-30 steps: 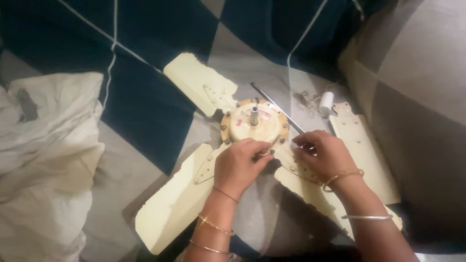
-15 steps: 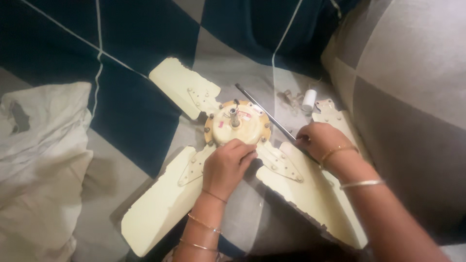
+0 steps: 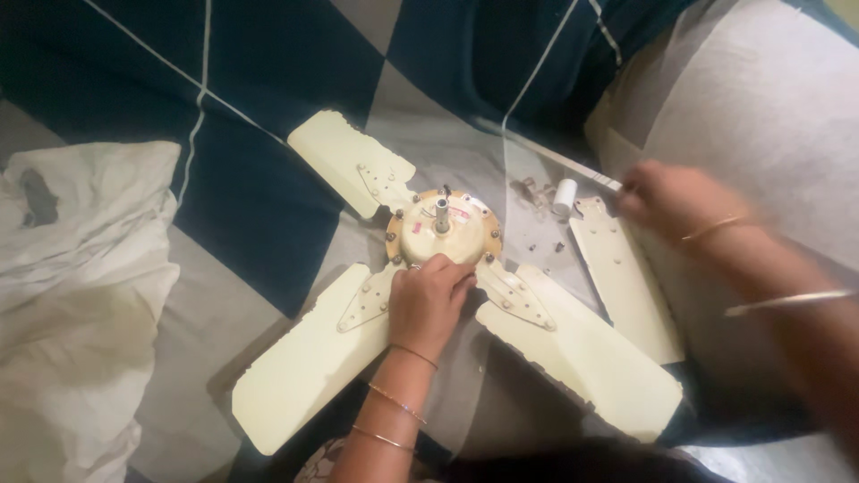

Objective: The person assembles an electric fan by attaching blades to the central hub using a screwdriver. They place each blade, insert screws, and tighten them in sequence, then handle a small plastic cap near the hub.

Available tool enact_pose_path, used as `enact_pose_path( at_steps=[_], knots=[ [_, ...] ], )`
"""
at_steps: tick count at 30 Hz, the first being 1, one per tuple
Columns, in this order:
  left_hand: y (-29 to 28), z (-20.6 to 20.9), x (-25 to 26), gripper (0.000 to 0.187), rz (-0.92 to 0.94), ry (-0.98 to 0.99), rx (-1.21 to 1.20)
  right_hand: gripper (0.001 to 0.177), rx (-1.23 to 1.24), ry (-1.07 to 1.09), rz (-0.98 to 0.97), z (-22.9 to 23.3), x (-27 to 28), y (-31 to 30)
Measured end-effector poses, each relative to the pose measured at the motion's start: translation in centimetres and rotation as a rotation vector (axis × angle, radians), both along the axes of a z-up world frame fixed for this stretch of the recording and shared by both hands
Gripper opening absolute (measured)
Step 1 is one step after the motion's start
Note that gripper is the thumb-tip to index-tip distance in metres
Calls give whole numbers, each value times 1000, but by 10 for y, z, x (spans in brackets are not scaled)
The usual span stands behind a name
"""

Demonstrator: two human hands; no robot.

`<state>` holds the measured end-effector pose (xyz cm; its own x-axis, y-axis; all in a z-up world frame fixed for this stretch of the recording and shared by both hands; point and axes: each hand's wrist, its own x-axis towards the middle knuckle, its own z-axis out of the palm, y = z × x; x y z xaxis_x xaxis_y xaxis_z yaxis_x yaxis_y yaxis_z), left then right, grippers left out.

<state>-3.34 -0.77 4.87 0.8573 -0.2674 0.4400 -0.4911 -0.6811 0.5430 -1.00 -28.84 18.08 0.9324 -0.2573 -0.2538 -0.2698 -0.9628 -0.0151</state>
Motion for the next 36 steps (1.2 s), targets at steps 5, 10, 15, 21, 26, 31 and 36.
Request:
enact_pose_path(
  at_steps=[5,10,15,21,26,31,36],
  knots=[
    [-3,-9,-1,13,35,49,-49,32,-237,-158,132,48,-34,-41],
    [-11,-24,-6,15,97,57,-177,25,-379,-398,631,73,-48,-78],
    [-15,-29,-7,15,122,56,-182,20,-663,-504,848,55,-51,-62],
    [-13,-30,-8,16,81,19,-213,32,-893,-574,894,80,-49,2],
    [-12,-28,-9,15,69,23,-227,29,-1206,-714,1084,113,-63,29],
    [-11,-27,-9,15,72,19,-195,36,-1300,-669,1080,117,-70,47],
    [-10,-27,-9,16,73,20,-170,34,-1331,-608,1080,122,-71,56]
  ],
)
